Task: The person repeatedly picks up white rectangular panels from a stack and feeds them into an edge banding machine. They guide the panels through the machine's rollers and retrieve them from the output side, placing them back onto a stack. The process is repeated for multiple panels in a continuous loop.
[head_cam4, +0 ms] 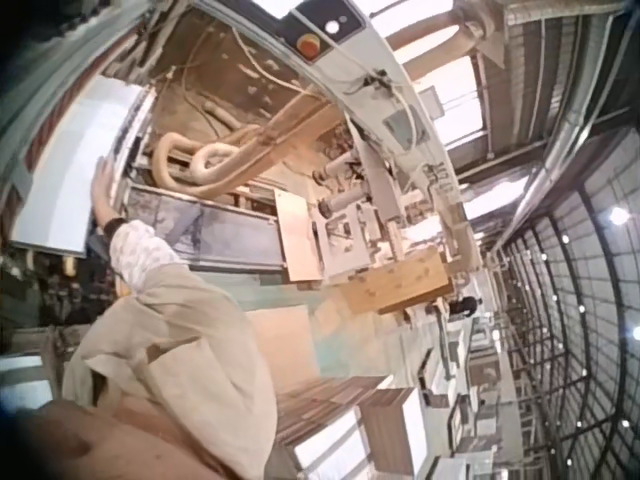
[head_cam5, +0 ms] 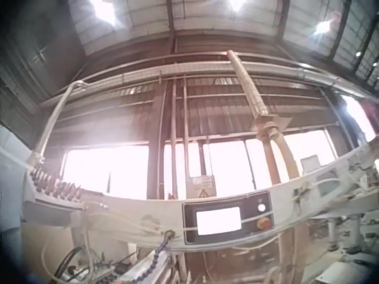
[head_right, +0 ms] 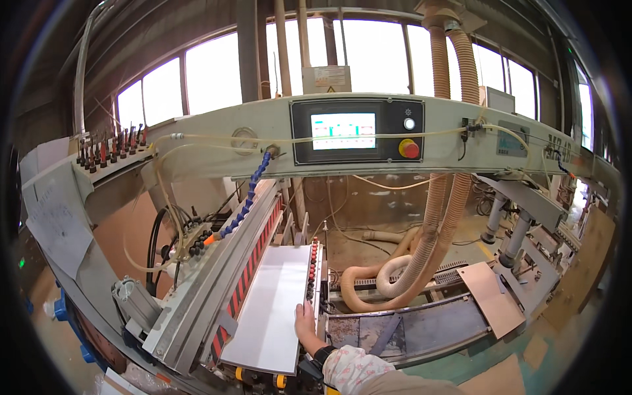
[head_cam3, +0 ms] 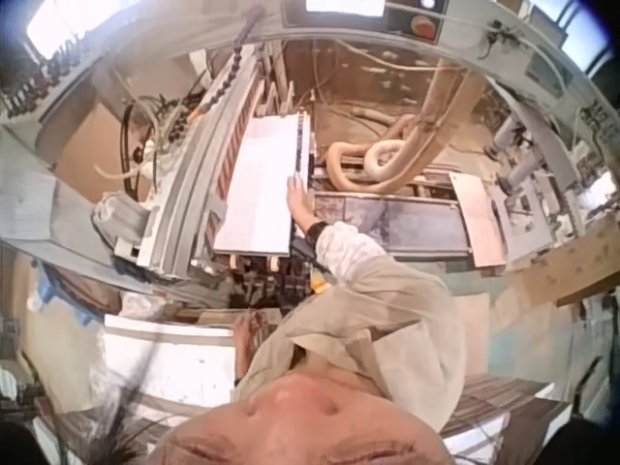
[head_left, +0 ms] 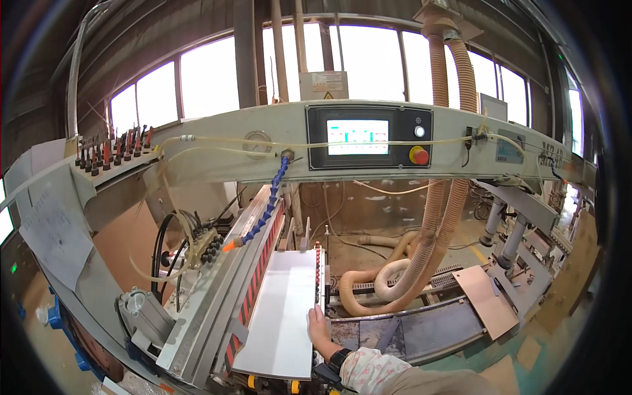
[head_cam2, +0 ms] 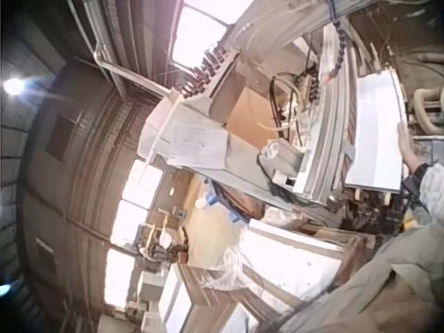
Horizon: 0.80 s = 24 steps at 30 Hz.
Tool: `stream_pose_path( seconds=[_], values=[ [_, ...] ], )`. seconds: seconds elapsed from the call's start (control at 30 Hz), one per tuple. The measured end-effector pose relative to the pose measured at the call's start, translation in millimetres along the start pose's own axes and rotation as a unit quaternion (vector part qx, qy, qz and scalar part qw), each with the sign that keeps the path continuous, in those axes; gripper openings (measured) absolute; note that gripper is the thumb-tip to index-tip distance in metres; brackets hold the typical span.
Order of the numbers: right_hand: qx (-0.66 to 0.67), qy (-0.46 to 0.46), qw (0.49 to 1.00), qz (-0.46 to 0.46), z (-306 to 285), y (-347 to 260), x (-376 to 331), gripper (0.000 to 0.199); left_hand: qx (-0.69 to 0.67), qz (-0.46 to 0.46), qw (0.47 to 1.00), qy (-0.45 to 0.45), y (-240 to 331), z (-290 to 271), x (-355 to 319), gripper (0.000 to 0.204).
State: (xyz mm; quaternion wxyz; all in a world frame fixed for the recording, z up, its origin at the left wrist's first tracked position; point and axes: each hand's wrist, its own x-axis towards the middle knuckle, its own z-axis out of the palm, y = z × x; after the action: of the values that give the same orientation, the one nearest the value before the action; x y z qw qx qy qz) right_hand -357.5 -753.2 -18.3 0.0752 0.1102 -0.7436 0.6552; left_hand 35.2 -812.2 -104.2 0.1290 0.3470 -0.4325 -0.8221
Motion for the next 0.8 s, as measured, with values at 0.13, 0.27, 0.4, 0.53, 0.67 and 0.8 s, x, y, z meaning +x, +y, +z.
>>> stream_pose_path(
  seconds=[0.13,0.27,0.4,0.53,0.67,0.8],
  values=[
    [-0.013,0.014,1.0,0.017,0.9,16.8,4.9,0.045,0.053,-0.011,0.998,0.026,10.4,14.8,-30.9,0.012],
    [-0.011,0.014,1.0,0.014,-0.8,15.6,5.1,0.047,0.016,-0.005,1.0,0.018,-0.3,16.4,-24.0,0.012],
    [-0.059,0.02,0.998,0.008,-5.1,7.6,2.1,0.049,0.019,0.001,0.999,0.043,-6.8,21.0,-20.3,0.014],
    [-0.068,-0.029,0.997,0.031,-2.5,9.5,6.9,0.053,0.073,0.016,0.997,0.015,-9.5,29.7,-23.1,0.019],
    [-0.03,-0.104,0.994,0.034,-16.1,21.9,13.1,0.052,0.136,0.046,0.988,0.05,17.7,87.7,-47.1,0.02],
    [0.171,-0.117,0.972,0.108,-75.5,74.9,54.0,0.031,0.247,0.06,0.966,0.043,20.0,115.1,-57.6,0.023]
  ],
)
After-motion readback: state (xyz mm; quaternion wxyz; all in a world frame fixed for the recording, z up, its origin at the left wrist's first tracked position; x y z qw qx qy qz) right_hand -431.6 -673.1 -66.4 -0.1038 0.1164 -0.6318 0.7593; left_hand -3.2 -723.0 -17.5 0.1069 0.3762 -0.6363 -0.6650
